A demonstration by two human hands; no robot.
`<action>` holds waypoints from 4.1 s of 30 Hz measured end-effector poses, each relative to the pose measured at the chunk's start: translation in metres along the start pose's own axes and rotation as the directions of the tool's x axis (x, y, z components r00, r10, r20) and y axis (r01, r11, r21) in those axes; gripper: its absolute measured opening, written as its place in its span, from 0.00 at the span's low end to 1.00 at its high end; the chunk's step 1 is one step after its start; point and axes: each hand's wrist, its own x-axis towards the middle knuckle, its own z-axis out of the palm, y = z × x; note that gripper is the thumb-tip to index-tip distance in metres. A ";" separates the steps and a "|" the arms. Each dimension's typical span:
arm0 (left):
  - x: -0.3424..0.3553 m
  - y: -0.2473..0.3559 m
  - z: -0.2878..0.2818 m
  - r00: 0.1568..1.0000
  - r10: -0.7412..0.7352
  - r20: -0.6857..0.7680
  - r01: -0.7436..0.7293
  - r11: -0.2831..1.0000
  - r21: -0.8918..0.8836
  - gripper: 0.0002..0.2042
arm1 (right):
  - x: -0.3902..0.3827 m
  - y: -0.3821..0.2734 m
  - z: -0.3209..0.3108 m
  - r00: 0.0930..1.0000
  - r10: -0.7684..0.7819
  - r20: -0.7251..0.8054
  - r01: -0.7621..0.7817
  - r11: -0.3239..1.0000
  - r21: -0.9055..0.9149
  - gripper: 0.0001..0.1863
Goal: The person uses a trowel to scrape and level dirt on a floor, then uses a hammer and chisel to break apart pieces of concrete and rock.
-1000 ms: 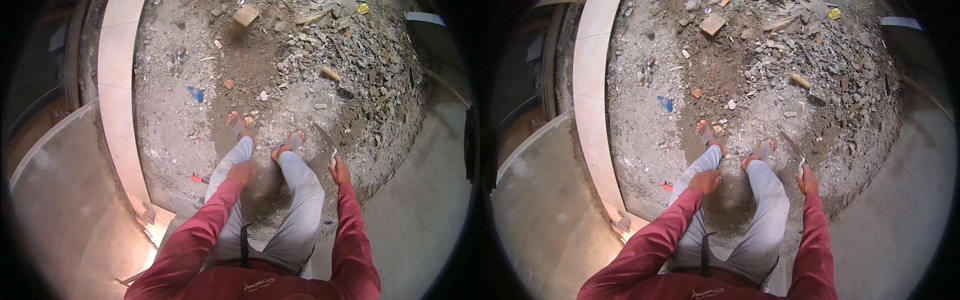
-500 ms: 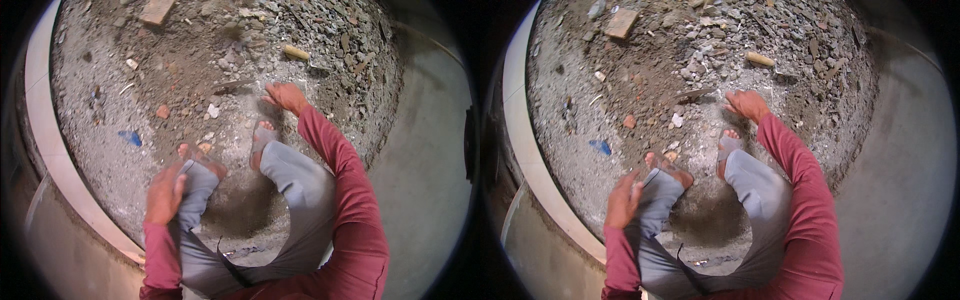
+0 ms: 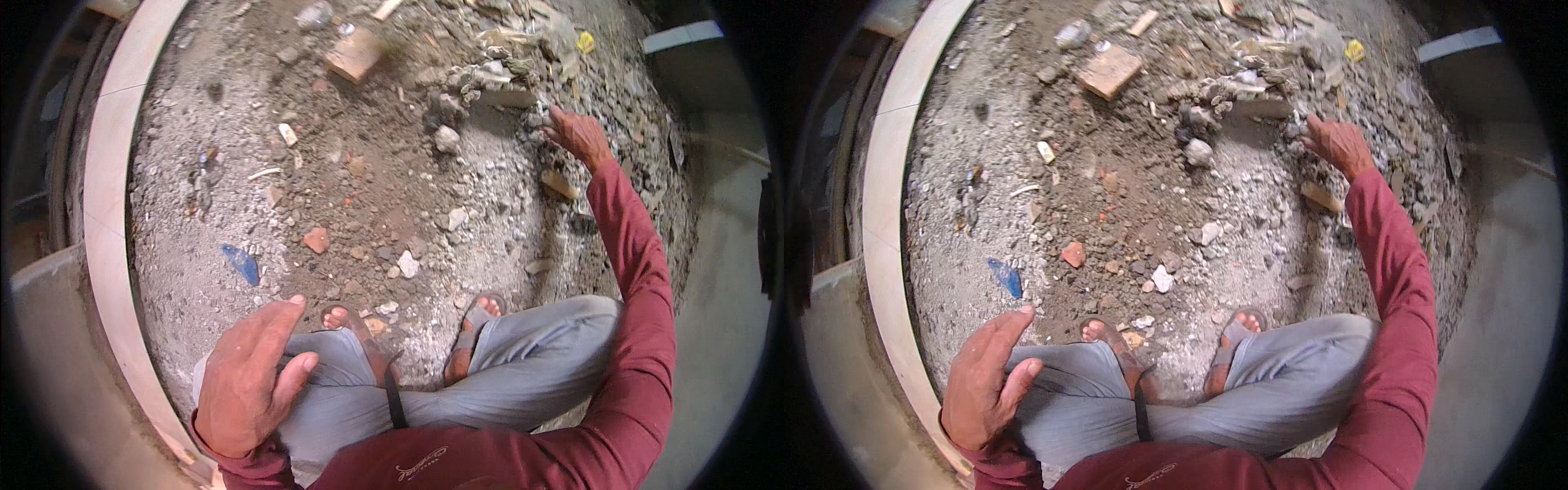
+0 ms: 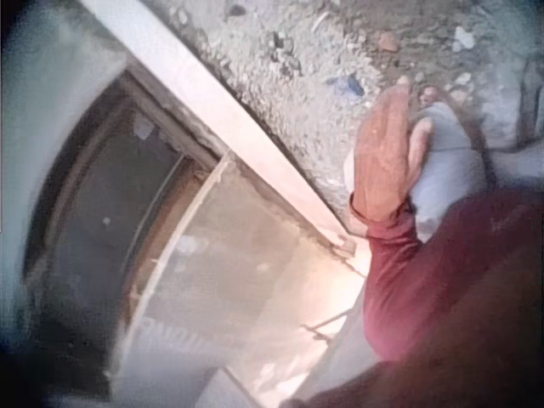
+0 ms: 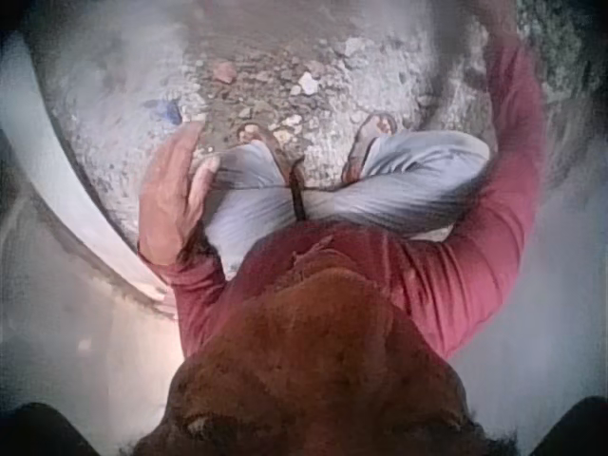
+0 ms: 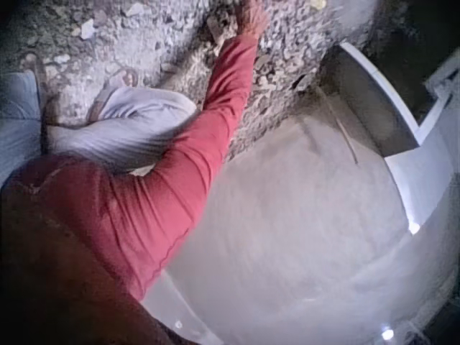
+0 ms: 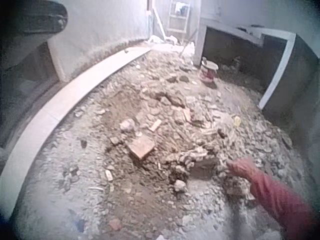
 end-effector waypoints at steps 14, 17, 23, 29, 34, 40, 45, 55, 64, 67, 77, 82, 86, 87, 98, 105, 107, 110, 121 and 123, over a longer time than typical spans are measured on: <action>-0.060 0.032 0.002 0.982 -0.161 -0.099 0.157 0.986 -0.051 0.29 | 0.124 -0.181 -0.093 0.889 -0.314 -0.333 0.449 0.736 0.506 0.18; -0.070 0.050 0.001 0.988 -0.143 -0.054 0.141 0.989 -0.054 0.31 | 0.121 -0.271 -0.087 0.853 -0.483 -0.197 0.517 0.730 0.447 0.20; -0.051 0.057 0.008 0.990 -0.103 -0.095 0.098 0.993 -0.062 0.32 | 0.185 -0.209 -0.032 0.976 -0.182 -0.116 0.216 0.840 0.498 0.27; -0.047 0.065 0.010 0.981 -0.172 -0.086 0.170 0.985 -0.024 0.32 | 0.181 -0.067 -0.033 0.987 0.153 -0.052 -0.060 0.646 0.761 0.30; -0.043 0.069 0.005 0.991 -0.130 -0.036 0.129 0.992 -0.014 0.32 | 0.171 -0.005 -0.021 0.867 0.495 0.056 -0.315 0.457 0.832 0.27; -0.030 0.074 0.007 0.996 -0.046 0.070 0.048 0.999 -0.024 0.32 | 0.111 -0.105 -0.006 0.881 -0.220 -0.419 0.454 0.643 0.617 0.23; -0.022 0.076 0.010 0.999 -0.051 -0.009 0.051 0.998 0.034 0.32 | 0.055 -0.146 -0.016 0.956 -0.282 -0.079 0.287 0.847 0.448 0.22; -0.027 0.086 0.009 0.990 -0.143 -0.009 0.143 0.989 0.038 0.30 | 0.092 0.040 -0.003 0.922 0.386 -0.012 -0.337 0.819 0.464 0.28; 0.006 0.104 0.028 1.000 0.012 0.026 -0.014 0.998 0.059 0.28 | 0.137 -0.175 -0.030 0.992 -0.039 -0.121 0.107 0.773 0.626 0.22; 0.008 0.101 0.029 0.999 -0.027 -0.029 0.029 0.998 0.059 0.27 | 0.151 -0.142 0.001 0.969 0.075 -0.237 0.102 0.749 0.655 0.23; -0.015 0.079 0.017 0.987 -0.120 -0.105 0.115 0.992 -0.051 0.25 | 0.092 0.035 0.050 0.909 0.291 -0.300 -0.086 0.833 0.546 0.24; -0.001 0.080 0.031 0.997 0.068 -0.032 -0.069 0.997 -0.018 0.25 | 0.013 0.088 0.025 0.915 0.402 -0.017 -0.378 0.872 0.312 0.30; 0.021 0.069 0.043 0.996 0.061 0.070 -0.065 0.997 0.048 0.25 | 0.013 0.017 -0.044 0.976 0.219 0.020 -0.172 0.705 0.688 0.26; 0.023 0.066 0.043 0.997 0.049 0.064 -0.053 0.996 0.065 0.25 | 0.013 0.003 -0.060 0.986 0.167 0.016 -0.115 0.605 0.788 0.25; -0.043 0.034 0.018 0.939 -0.333 -0.091 0.326 0.942 -0.080 0.24 | 0.156 -0.032 0.024 0.820 0.236 -0.521 -0.214 0.971 0.103 0.04; -0.043 0.030 0.013 0.908 -0.410 -0.087 0.405 0.911 -0.076 0.25 | 0.192 -0.057 0.015 0.901 0.228 -0.370 -0.176 0.970 0.168 0.06; -0.027 0.026 0.013 0.950 -0.302 -0.072 0.297 0.952 -0.077 0.25 | 0.177 -0.019 0.033 0.901 0.160 -0.404 -0.063 0.968 0.243 0.05; -0.026 0.029 0.008 0.970 -0.231 -0.078 0.225 0.972 -0.073 0.25 | 0.141 -0.028 0.053 0.856 -0.013 -0.518 0.218 0.916 0.338 0.05; -0.033 0.043 0.002 0.994 -0.109 -0.005 0.109 0.992 -0.071 0.26 | 0.109 0.008 0.005 0.892 0.265 -0.367 -0.266 0.963 0.050 0.08; -0.043 0.033 0.002 0.990 -0.140 -0.013 0.139 0.989 -0.053 0.24 | 0.124 0.023 0.023 0.846 0.403 -0.350 -0.418 0.908 0.036 0.08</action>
